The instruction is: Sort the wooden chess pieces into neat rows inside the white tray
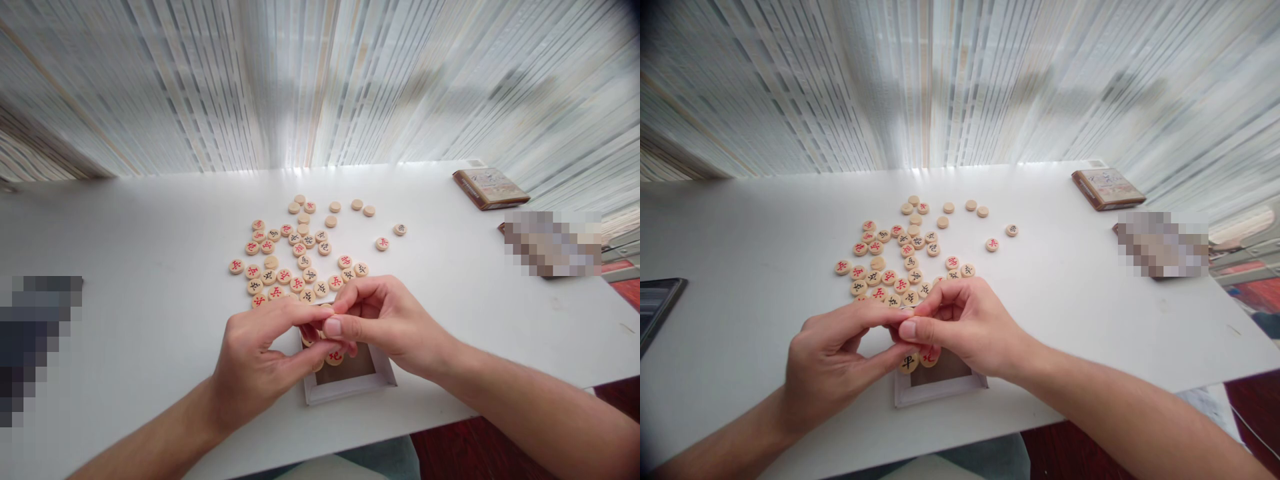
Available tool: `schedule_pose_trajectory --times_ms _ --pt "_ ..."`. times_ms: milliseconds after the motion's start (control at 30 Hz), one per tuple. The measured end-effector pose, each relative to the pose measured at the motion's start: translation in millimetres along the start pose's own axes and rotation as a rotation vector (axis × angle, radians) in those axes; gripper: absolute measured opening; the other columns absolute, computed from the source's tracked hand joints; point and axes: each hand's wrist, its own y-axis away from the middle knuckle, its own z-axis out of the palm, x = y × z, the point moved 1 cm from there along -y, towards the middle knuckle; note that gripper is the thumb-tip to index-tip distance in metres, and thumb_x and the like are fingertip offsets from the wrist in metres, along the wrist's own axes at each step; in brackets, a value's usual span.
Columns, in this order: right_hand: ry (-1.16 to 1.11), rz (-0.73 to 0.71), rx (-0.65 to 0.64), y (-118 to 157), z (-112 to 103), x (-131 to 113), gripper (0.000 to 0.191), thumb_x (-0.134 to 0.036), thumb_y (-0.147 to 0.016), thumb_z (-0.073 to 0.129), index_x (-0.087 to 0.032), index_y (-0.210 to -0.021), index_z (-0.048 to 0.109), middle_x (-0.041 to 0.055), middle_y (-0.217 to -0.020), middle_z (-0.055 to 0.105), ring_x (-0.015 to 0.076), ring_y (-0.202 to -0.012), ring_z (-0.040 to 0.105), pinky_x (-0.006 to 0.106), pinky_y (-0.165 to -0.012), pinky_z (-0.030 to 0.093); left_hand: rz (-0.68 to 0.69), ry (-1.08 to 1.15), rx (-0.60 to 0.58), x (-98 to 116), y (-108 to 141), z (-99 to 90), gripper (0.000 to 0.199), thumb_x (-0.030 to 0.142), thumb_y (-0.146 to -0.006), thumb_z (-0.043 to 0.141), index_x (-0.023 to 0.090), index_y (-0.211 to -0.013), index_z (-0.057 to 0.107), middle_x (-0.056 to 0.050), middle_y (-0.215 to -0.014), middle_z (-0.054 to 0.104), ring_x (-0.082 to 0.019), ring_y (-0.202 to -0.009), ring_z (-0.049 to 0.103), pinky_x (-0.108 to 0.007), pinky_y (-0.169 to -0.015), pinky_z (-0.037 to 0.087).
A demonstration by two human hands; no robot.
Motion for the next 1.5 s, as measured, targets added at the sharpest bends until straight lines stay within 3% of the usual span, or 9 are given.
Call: schedule_pose_trajectory --times_ms 133,333,567,700,800,933,1500 --pt "0.012 -0.006 -0.046 0.1 -2.3 0.9 0.031 -0.036 -0.073 0.1 -0.016 -0.076 0.076 -0.0005 -0.059 0.071 0.0106 -0.052 0.063 0.023 -0.055 0.057 -0.037 0.07 0.01 -2.8 0.6 -1.7 0.025 0.028 -0.086 0.09 0.03 -0.109 0.083 0.0 -0.084 0.084 -0.019 -0.069 0.076 -0.032 -0.067 0.063" --pt "-0.053 -0.053 -0.126 1.3 -4.6 1.8 0.017 -0.03 -0.085 0.092 -0.016 -0.092 0.083 0.0002 -0.063 0.074 0.0095 -0.056 0.067 0.021 -0.061 0.058 0.001 0.095 0.066 -3.1 1.1 -4.9 0.038 0.019 -0.083 0.092 0.035 -0.116 0.084 0.003 -0.091 0.086 -0.017 -0.072 0.076 -0.03 -0.072 0.064" --pt "-0.086 0.003 -0.103 0.6 -3.0 2.1 0.029 -0.018 -0.072 0.099 -0.016 -0.095 0.082 0.0007 -0.073 0.078 0.0091 -0.059 0.068 0.02 -0.06 0.059 0.013 0.074 0.1 -3.2 1.1 -6.3 0.038 0.019 -0.083 0.091 0.038 -0.116 0.084 0.003 -0.089 0.085 -0.018 -0.071 0.076 -0.03 -0.072 0.065" --pt "-0.107 0.049 -0.059 0.2 -1.6 5.9 0.037 -0.012 -0.059 0.104 -0.015 -0.085 0.077 0.0003 -0.07 0.078 0.0087 -0.057 0.068 0.017 -0.057 0.058 0.103 0.02 0.063 -2.5 1.4 -5.6 0.042 0.012 -0.086 0.087 0.036 -0.12 0.083 0.001 -0.095 0.086 -0.017 -0.076 0.079 -0.026 -0.07 0.064" --pt "-0.111 0.08 -0.021 1.0 0.8 6.3 0.039 -0.012 -0.055 0.106 -0.014 -0.077 0.074 0.0008 -0.064 0.077 0.0085 -0.053 0.066 0.015 -0.052 0.055 0.214 0.013 0.037 -3.0 1.5 -4.2 0.044 0.005 -0.087 0.084 0.029 -0.124 0.081 -0.001 -0.096 0.085 -0.015 -0.077 0.079 -0.021 -0.069 0.063" --pt "-0.108 0.062 0.009 2.8 3.3 4.4 0.037 -0.012 -0.056 0.105 -0.013 -0.073 0.073 0.0006 -0.061 0.075 0.0074 -0.05 0.064 0.014 -0.049 0.053 0.267 0.035 0.031 -3.6 0.6 -2.8 0.043 0.001 -0.086 0.084 0.022 -0.123 0.08 -0.002 -0.095 0.084 -0.012 -0.079 0.078 -0.019 -0.072 0.063" --pt "-0.118 -0.024 -0.084 5.6 2.9 -1.8 0.025 -0.016 -0.068 0.101 -0.013 -0.079 0.079 0.0005 -0.063 0.074 0.0085 -0.054 0.065 0.017 -0.053 0.055 0.221 0.076 0.025 -1.6 3.0 -2.0 0.044 0.001 -0.085 0.086 0.025 -0.121 0.079 0.0 -0.099 0.084 -0.013 -0.083 0.078 -0.021 -0.075 0.064"
